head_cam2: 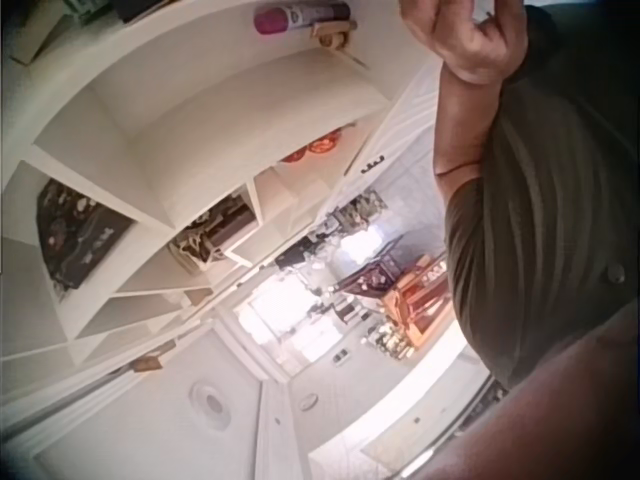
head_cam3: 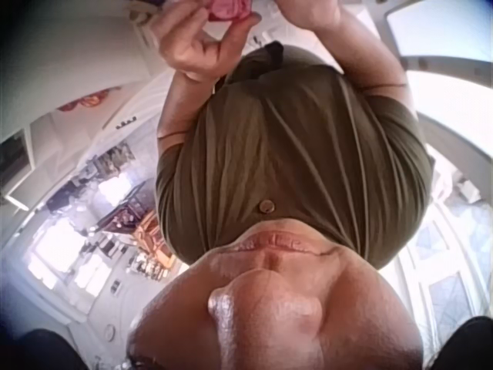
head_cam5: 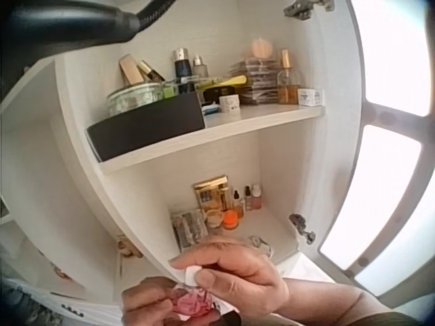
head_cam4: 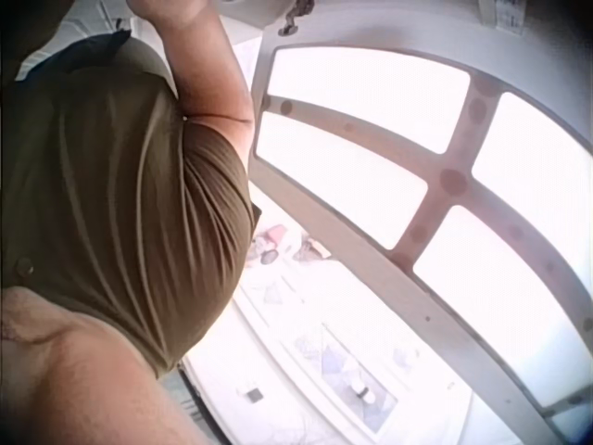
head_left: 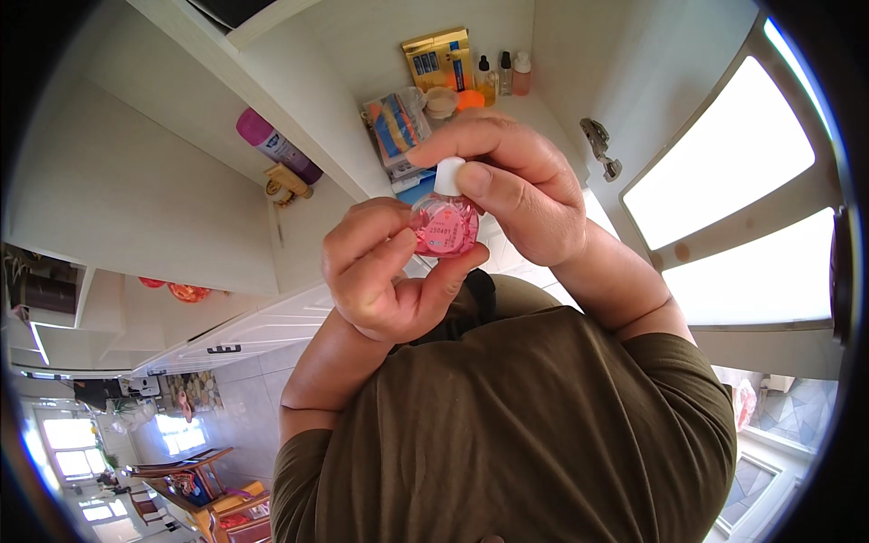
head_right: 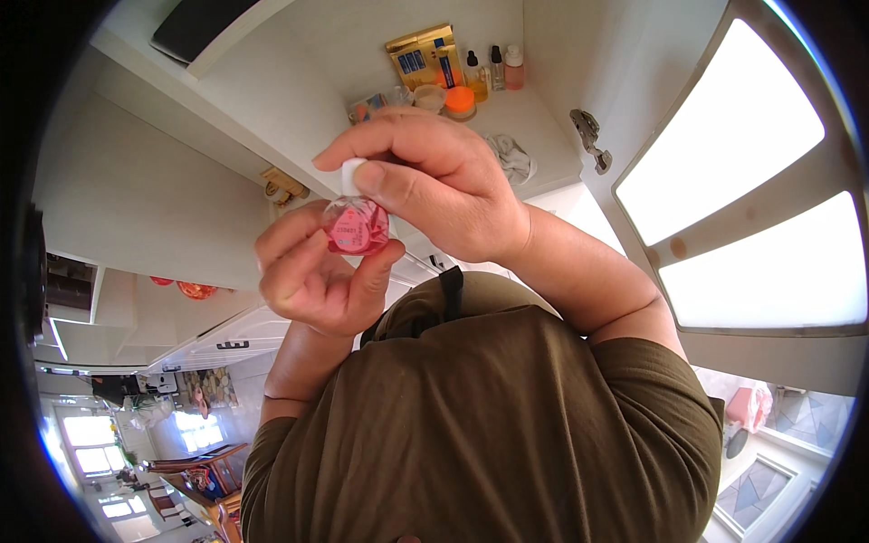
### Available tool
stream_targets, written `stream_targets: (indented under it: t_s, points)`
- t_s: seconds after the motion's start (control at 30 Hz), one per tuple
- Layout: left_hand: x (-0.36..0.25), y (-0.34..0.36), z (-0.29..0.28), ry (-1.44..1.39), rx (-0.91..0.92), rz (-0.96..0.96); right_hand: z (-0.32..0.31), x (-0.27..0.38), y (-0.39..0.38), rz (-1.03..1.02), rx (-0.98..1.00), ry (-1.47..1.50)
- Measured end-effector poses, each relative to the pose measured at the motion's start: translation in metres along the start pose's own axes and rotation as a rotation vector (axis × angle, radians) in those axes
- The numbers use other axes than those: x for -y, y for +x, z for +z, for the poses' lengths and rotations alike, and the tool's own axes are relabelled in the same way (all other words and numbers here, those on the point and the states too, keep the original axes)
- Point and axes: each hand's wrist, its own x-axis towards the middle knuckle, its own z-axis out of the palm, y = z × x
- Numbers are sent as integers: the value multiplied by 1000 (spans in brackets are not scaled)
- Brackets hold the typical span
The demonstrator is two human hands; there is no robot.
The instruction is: The person cleans items from a cabinet by hand and with a cloth, including wiping a decorative plate and a stand.
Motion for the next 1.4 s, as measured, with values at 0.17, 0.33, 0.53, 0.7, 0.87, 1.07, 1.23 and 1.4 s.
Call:
stream_targets:
  t_s: [0.17, 0.33, 0.53, 0.7, 0.87, 1.07, 1.23, 1.4]
  points:
    - [0, 4, -1, 33, 76, 9, -6, -2, -3, 47, 4, -1]
    - [13, -12, -6, 111, 117, -84, -22, -4, -10, 349, -171, 43]
    - [11, -50, -49, 195, 196, -298, -101, -106, -17, 593, -357, -526]
    - [-9, -84, -86, 385, 272, -512, -142, -188, -29, 689, -98, -977]
    - [-31, -118, -116, 504, 176, -732, -146, -227, -41, 738, 123, -1088]
    - [-36, -148, -134, 601, 115, -845, -130, -245, -51, 653, 325, -1099]
    - [-8, -159, -142, 562, 54, -904, -121, -251, -50, 726, 281, -1134]
    - [49, -183, -164, 536, 66, -1208, -110, -230, -47, 812, 212, -1122]
